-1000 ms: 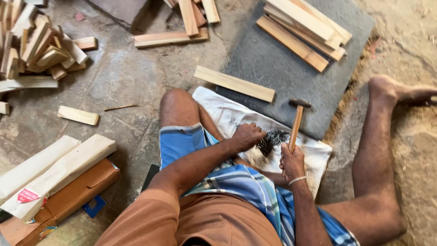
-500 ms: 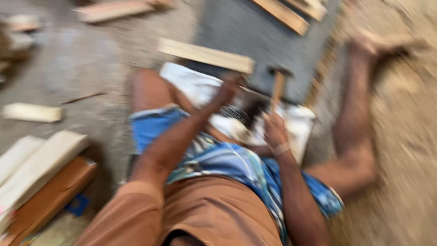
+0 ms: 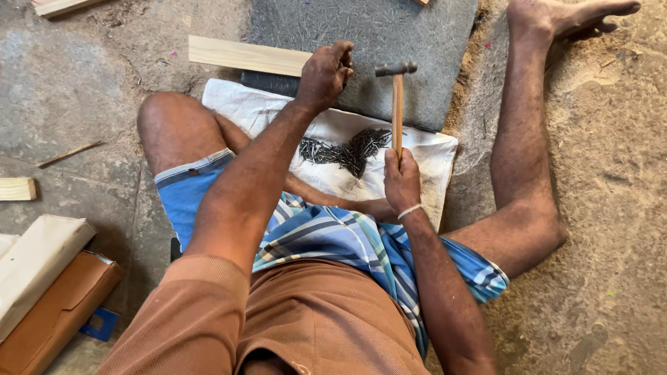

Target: The person sits on the floor and repeatedly hammers nails into small wooden planks. They pick up a plank, place a nail, hammer it in, and then set the plank aside to repeat the process with another piece.

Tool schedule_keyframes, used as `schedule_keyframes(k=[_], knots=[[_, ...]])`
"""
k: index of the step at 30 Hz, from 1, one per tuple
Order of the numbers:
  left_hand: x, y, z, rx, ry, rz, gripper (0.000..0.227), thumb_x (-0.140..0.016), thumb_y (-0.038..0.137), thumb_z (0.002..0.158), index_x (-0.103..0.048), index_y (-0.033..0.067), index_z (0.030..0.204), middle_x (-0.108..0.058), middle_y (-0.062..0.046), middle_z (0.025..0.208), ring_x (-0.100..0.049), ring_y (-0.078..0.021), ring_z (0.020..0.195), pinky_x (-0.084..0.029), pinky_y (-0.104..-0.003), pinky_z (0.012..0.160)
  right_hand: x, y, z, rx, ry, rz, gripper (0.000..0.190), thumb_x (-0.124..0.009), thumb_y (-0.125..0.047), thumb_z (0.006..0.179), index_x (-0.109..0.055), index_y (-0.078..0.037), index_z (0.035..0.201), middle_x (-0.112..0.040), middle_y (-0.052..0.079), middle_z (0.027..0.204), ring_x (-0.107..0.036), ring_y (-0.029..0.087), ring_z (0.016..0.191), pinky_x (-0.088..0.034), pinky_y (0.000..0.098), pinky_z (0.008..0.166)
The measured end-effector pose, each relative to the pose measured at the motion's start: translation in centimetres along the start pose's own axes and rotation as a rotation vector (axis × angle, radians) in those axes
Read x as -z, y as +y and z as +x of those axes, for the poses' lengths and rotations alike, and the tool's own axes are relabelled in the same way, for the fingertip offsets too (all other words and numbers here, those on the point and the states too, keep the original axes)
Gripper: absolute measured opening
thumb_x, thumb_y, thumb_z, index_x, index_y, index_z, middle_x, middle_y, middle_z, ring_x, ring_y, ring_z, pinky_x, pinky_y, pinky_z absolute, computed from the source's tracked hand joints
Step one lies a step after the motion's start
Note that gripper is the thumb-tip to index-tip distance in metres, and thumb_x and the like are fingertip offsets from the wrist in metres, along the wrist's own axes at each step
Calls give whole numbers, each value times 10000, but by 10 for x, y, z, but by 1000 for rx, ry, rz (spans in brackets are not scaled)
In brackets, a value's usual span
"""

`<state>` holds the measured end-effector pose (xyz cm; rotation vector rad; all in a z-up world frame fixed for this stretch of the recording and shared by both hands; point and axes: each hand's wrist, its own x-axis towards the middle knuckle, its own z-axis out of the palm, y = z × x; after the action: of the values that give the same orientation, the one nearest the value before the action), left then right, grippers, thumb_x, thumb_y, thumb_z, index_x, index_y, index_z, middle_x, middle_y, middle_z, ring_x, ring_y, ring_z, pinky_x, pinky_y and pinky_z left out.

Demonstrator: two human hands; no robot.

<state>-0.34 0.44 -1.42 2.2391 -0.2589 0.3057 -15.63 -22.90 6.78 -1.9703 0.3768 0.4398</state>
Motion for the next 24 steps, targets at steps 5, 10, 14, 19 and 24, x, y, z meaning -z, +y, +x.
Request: schedule_keyframes(k=[5, 10, 14, 19, 24], knots=[[-7, -17, -2, -32, 7, -28, 443, -814, 82, 878, -581, 105, 1254, -717, -47, 952, -675, -222, 883, -600, -385, 764, 7, -12, -7, 391, 206, -292, 380, -517, -386, 1116, -544, -31, 1247, -639, 145, 749, -667, 283, 652, -494, 423, 562], [-16, -21, -3, 64, -62, -61, 283, -742, 72, 1010, -609, 133, 1253, -701, -56, 1004, -694, -176, 916, -652, -309, 763, 0, -22, -4, 439, 238, -579, 408, -496, -356, 1098, -473, -23, 1333, -694, 176, 863, -708, 347, 673, -564, 468, 548], [-7, -13, -7, 35, -27, -5, 377, -776, 71, 954, -601, 116, 1285, -704, -91, 981, -687, -216, 895, -619, -363, 761, 1, -25, -7, 398, 220, -734, 389, -535, -340, 1078, -501, -35, 1316, -709, 192, 903, -702, 381, 697, -552, 498, 573], [8, -11, -8, -24, -70, -127, 574, -632, -95, 970, -493, 130, 1480, -718, -109, 1035, -698, -264, 944, -617, -397, 850, 12, -29, -26, 332, 276, -284, 372, -479, -324, 1114, -480, -49, 1365, -674, 182, 827, -711, 345, 677, -564, 457, 568], [13, -17, 1, -15, 21, -236, 663, -524, -125, 980, -312, 88, 1572, -652, -165, 1275, -699, -298, 1155, -614, -383, 1022, -9, -20, -8, 644, 343, -489, 409, -441, -268, 1127, -436, 50, 1384, -660, 288, 1039, -689, 400, 714, -553, 473, 546]])
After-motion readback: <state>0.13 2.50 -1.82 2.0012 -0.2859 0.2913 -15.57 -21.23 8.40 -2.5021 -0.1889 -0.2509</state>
